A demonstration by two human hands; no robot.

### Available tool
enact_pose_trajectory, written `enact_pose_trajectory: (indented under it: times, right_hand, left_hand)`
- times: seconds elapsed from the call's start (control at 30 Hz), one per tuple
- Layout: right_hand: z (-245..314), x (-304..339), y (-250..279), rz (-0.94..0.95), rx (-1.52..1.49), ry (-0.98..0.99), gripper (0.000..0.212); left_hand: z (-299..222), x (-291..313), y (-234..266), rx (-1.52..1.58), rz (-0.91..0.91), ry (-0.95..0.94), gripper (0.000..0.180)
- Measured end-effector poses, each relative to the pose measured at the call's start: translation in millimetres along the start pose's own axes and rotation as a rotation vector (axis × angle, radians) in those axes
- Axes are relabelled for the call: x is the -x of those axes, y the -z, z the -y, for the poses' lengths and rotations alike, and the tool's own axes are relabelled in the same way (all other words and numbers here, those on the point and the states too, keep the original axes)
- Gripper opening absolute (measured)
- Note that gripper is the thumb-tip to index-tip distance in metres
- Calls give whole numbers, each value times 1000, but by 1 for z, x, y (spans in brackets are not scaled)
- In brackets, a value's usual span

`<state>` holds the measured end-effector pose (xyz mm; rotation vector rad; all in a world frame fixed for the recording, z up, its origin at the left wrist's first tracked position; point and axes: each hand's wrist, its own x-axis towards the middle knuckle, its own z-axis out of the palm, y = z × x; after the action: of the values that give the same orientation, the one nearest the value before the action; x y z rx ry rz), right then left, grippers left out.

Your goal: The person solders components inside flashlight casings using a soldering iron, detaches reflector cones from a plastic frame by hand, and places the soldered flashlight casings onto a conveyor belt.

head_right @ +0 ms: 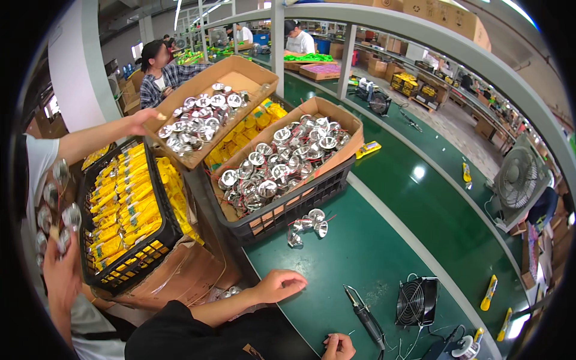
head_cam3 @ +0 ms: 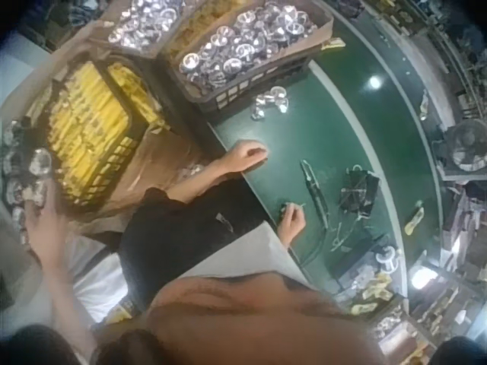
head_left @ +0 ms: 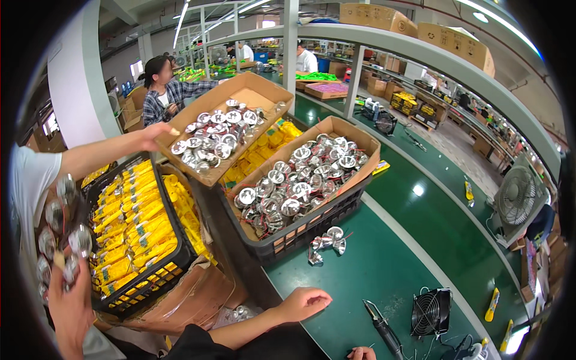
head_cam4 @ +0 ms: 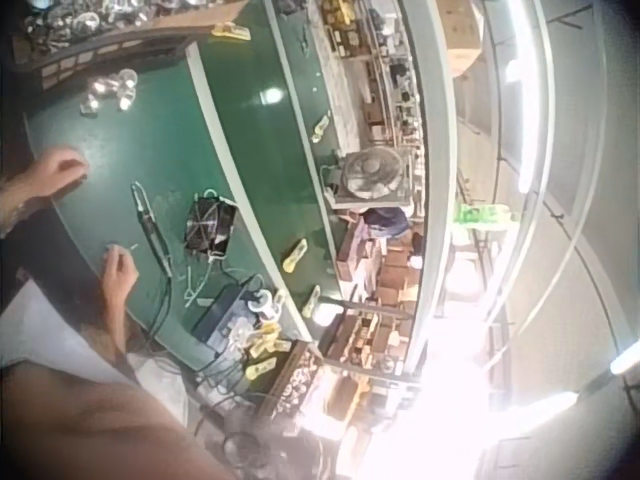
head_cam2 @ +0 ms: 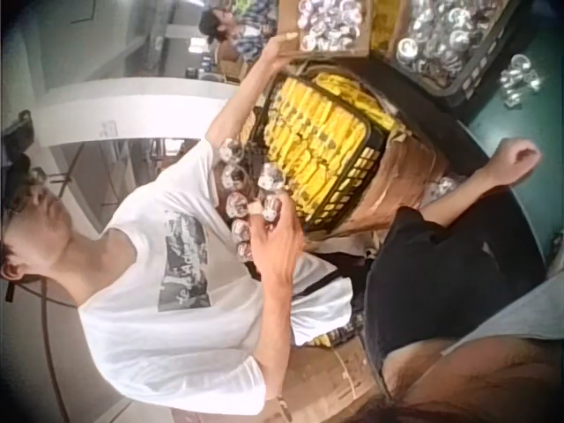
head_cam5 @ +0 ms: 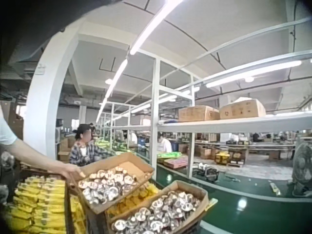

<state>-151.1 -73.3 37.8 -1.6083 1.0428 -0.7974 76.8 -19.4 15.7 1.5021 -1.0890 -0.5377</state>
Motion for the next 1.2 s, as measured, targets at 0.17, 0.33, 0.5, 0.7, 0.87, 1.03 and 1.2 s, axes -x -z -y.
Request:
enact_pose_trajectory:
  times: [0.17,0.33,0.5,0.7,0.87,1.03,1.2]
  right_hand:
    - [-9,3,0,-33,-167,-82,17]
    - [-13,3,2,-75,-232,-68,17]
    - [-13,3,-1,-59,-275,-96,17]
    - [-19,0,-3,-79,-357,-146,15]
    - [-40,-9,-2,-79,-380,-59,18]
    - [-42,-9,-5,-28,-322,-46,12]
    - [5,6,32,-7,2,121,9]
  left_hand:
    - [4,1,-4,-104,30,-1,12]
    - [-3,3,-7,-207,10,-42,12]
    - [0,2,-6,-252,-5,-7,12]
    - [-1,-2,-7,-300,2,-12,12]
    - [-11,-16,-14,-342,89,-53,12]
    - [-27,-47,-23,-239,165,66,12]
    - [-58,-68,-65,-338,310,-278,7]
